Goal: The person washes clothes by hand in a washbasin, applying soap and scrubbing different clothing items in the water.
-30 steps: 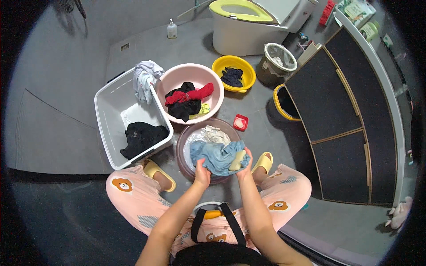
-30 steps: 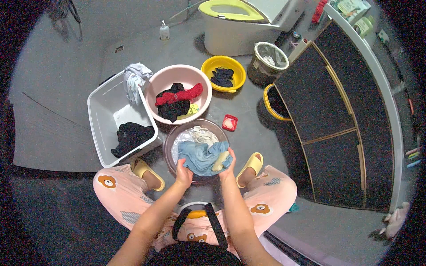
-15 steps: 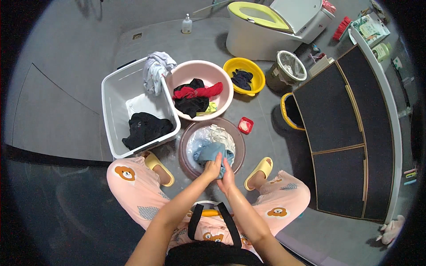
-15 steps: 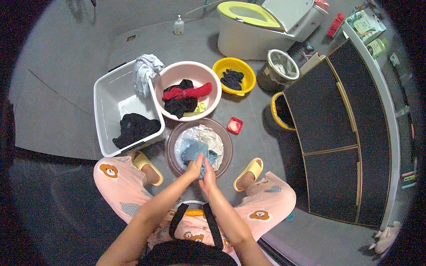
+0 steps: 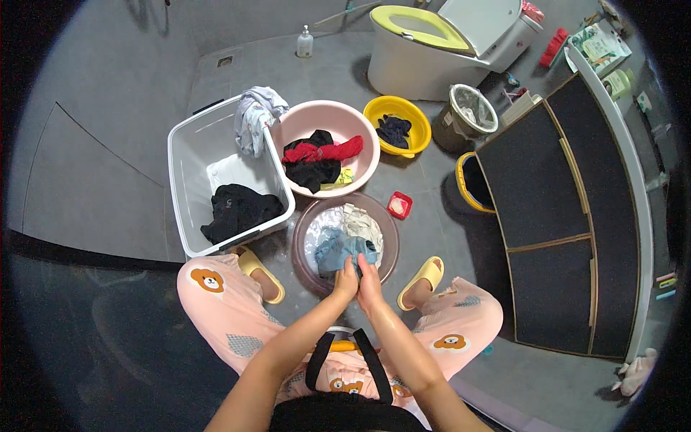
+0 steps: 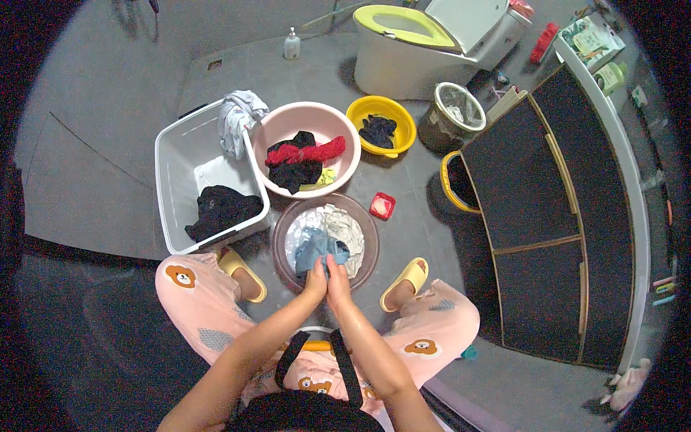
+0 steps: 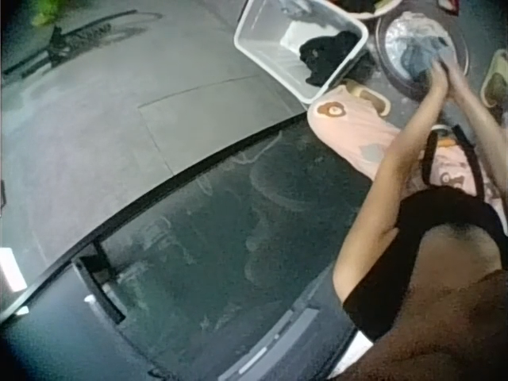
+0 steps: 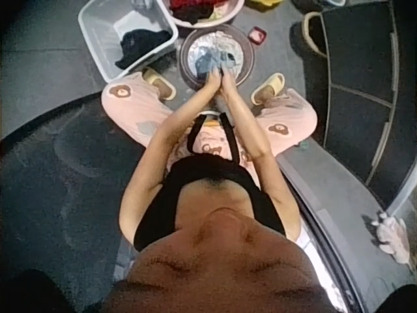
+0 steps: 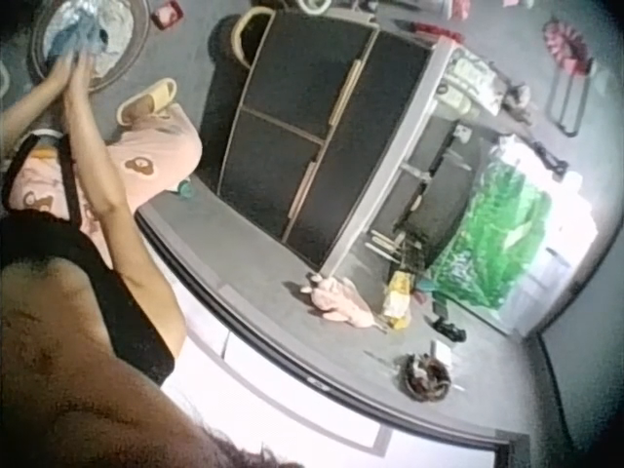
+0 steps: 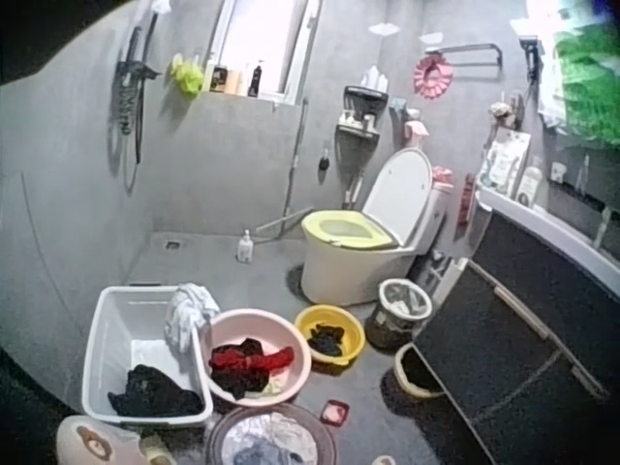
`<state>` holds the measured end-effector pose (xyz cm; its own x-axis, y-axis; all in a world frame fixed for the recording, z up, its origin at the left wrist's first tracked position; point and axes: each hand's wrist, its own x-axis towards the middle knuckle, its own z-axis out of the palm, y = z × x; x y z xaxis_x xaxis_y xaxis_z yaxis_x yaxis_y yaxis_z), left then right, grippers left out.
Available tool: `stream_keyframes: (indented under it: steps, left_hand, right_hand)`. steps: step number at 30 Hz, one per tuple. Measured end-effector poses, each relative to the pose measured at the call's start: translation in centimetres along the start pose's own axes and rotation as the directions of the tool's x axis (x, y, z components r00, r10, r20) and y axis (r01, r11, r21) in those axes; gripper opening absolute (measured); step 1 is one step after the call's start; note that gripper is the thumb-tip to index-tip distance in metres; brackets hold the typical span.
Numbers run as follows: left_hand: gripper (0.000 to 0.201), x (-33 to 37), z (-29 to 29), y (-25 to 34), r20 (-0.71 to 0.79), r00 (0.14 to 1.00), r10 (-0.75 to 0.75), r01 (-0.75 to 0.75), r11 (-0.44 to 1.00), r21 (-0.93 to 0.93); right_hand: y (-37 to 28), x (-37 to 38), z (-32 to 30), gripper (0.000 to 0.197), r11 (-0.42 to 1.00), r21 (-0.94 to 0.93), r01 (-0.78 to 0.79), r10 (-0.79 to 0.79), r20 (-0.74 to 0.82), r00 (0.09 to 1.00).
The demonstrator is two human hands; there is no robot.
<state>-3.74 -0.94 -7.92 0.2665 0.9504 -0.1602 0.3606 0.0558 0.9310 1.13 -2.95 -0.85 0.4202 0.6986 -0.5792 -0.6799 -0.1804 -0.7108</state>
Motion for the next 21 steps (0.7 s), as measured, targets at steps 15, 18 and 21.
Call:
stream_keyframes:
  steps: [15, 18, 21]
  left_hand:
    - [0.044, -2.4, 0.1, 3.8, 0.152, 0.969, -0.195, 0.222, 0.957, -0.185]
    - [0.035, -3.8, -0.1, 4.0, 0.339, 0.927, 0.157, -0.197, 0.976, 0.087]
    - [0.034, -2.4, -0.8, 2.8, 0.276, 0.9, 0.336, -0.39, 0.905, 0.17]
  right_hand:
    - [-0.7, 2.1, -2.0, 0.037, 0.94, 0.292, -0.176, 0.248, -0.231, 0.941]
    - [-0.6, 4.9, -5.5, 0.04, 0.895, 0.37, -0.248, 0.282, -0.04, 0.958]
    - [0.1, 3.9, -4.5, 0.04, 0.848, 0.408, -0.337, 0.325, 0.102, 0.94]
